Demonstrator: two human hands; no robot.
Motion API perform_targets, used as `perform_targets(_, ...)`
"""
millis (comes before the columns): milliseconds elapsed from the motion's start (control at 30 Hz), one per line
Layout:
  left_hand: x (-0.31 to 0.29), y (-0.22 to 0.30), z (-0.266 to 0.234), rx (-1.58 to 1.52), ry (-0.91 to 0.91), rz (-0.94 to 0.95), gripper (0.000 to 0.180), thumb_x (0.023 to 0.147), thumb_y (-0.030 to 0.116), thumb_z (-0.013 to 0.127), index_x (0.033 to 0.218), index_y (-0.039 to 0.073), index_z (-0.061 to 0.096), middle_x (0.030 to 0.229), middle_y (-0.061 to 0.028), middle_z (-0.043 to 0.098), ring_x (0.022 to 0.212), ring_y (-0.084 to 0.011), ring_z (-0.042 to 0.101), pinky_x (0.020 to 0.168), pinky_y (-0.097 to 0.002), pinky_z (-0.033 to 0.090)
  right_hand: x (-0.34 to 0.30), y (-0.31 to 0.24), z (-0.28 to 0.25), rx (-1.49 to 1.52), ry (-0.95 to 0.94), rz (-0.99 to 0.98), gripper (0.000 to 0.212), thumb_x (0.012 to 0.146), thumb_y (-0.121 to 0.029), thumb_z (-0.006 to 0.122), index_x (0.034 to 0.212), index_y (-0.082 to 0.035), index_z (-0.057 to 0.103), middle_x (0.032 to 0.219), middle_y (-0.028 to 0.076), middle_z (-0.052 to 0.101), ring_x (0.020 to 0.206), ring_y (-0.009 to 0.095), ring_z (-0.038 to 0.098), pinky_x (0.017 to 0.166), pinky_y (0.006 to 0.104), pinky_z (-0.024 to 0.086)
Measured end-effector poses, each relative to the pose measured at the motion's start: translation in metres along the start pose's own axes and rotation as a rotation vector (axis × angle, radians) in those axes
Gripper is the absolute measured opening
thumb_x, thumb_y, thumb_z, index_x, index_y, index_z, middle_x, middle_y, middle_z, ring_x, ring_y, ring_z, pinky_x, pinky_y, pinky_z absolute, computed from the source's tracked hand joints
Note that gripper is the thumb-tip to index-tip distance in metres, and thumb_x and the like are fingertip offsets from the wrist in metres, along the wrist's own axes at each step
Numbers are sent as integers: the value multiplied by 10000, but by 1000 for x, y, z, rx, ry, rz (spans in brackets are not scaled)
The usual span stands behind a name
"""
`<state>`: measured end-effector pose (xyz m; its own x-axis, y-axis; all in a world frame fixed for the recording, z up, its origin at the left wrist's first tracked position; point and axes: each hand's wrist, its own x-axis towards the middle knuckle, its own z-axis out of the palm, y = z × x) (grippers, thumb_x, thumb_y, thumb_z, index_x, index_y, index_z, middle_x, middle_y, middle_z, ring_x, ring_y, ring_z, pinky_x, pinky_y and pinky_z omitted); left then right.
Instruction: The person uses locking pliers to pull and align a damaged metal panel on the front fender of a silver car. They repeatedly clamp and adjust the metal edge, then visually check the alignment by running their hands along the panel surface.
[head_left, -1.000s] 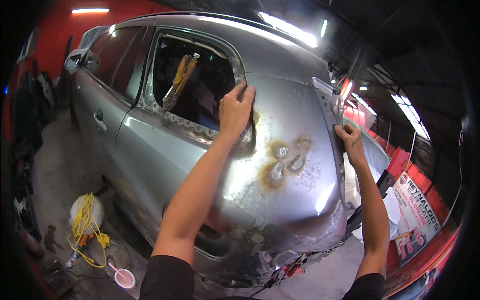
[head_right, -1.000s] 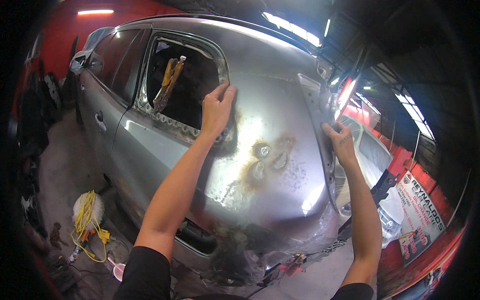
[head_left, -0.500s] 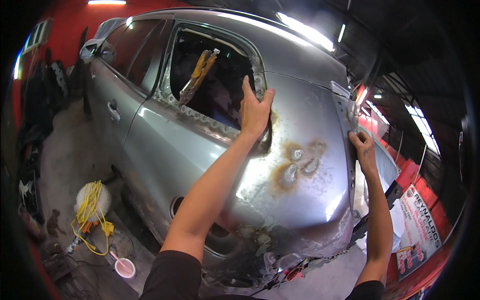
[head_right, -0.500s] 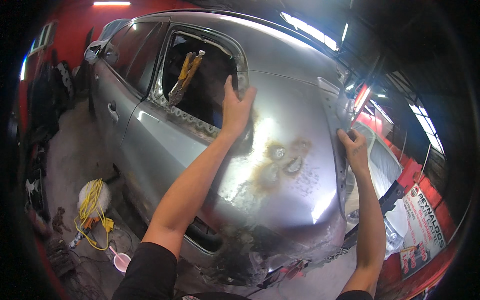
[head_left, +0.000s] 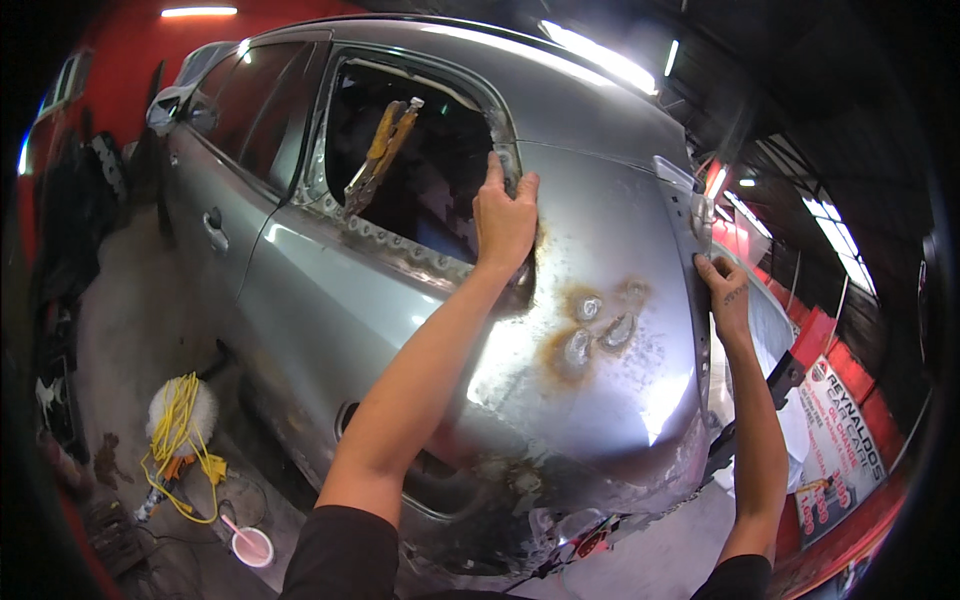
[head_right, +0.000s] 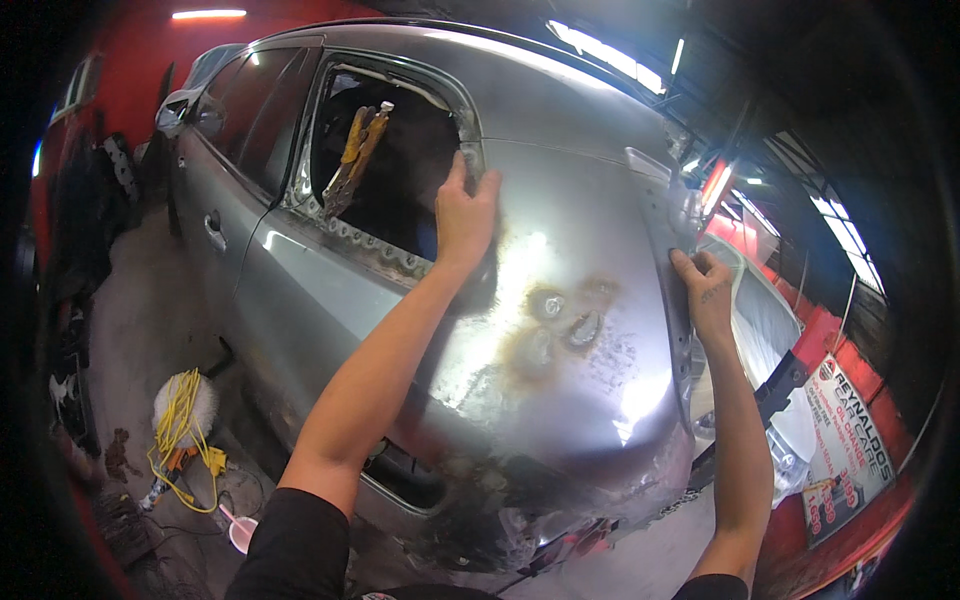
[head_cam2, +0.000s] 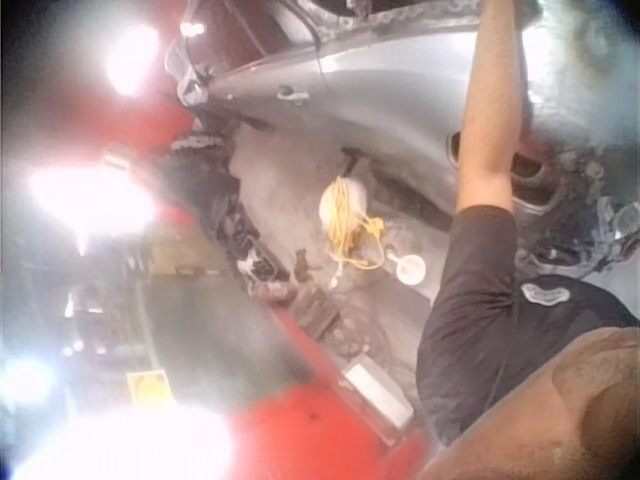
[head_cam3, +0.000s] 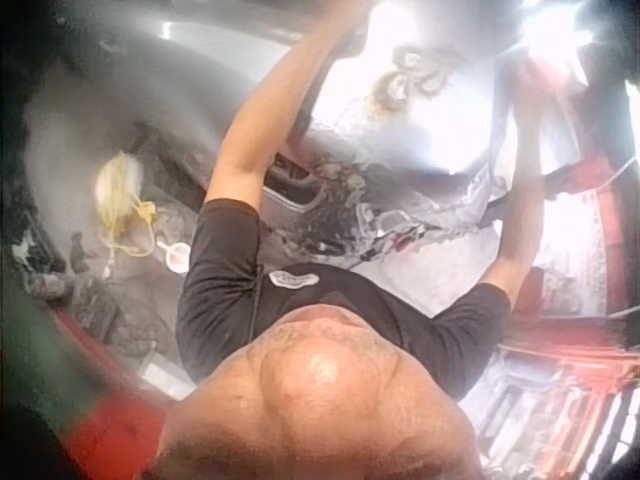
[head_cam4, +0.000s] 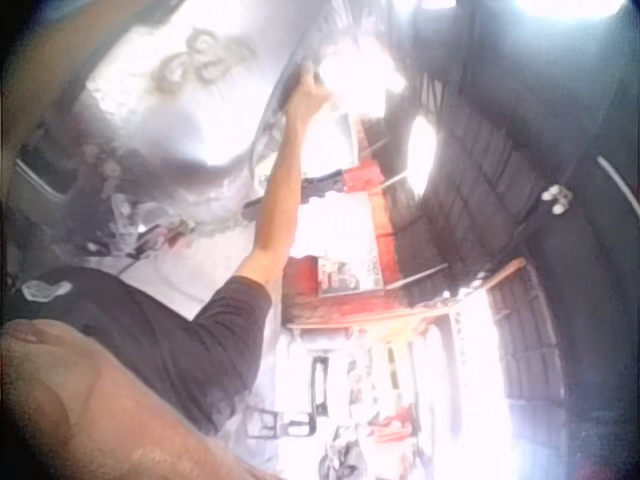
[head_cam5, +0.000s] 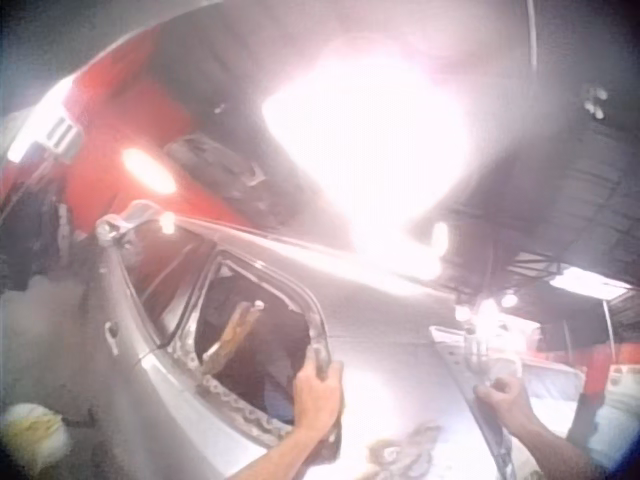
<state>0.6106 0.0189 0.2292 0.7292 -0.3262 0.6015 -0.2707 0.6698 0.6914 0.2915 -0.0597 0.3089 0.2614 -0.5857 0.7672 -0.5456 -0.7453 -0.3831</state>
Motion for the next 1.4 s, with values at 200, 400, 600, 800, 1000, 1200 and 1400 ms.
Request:
perform_targets(200,3,-9,4,59,23,59,705,960,249,663,1468,-160,395,1228,-378,642,1194,-436,643,1051,-412,466,-1,6,-1,-15,6,-47,496,932,-458,684,720,-22,581,690,-11,486,662,95,411,601,307,315)
perform_targets(400,6,-15,5,-54,53,108,713,922,267,707,1439,-153,452,1228,-345,664,1178,-402,662,1043,-400,468,-5,-5,-3,-56,-6,-77,477,930,-386,691,762,55,621,677,46,541,667,124,479,613,337,379)
perform_targets(600,7,-19,7,-160,93,111,603,951,254,683,1389,-131,531,1209,-277,700,1092,-309,688,991,-368,483,-2,6,-1,-108,23,-90,493,909,-388,698,786,80,603,678,111,554,684,179,514,656,377,422)
perform_targets(800,22,-39,10,-171,76,41,330,1010,194,598,1213,-61,651,962,-157,716,864,-191,648,817,-348,496,-1,3,-5,-72,-44,-7,493,887,-400,704,1013,77,703,858,208,705,791,260,650,767,415,499)
perform_targets(1000,36,-39,2,-414,-22,-151,142,948,111,661,939,-21,712,830,-17,661,730,-100,544,669,-292,423,2,14,-4,-16,25,-56,546,893,-488,722,758,35,640,673,37,558,663,124,495,614,335,393)
perform_targets(1200,42,-45,-5,-328,-91,-150,129,942,114,675,895,-1,709,804,-3,642,732,-91,517,683,-282,404,6,16,-8,-68,-130,219,938,852,-598,710,1416,120,494,1218,250,677,1068,273,673,966,377,501)
perform_targets(1400,44,-53,-3,-419,-94,-149,106,945,103,678,892,18,711,807,7,651,745,-86,531,697,-272,408,9,36,-3,-146,-2,25,638,899,-529,703,1057,84,621,927,167,652,872,224,602,799,370,464)
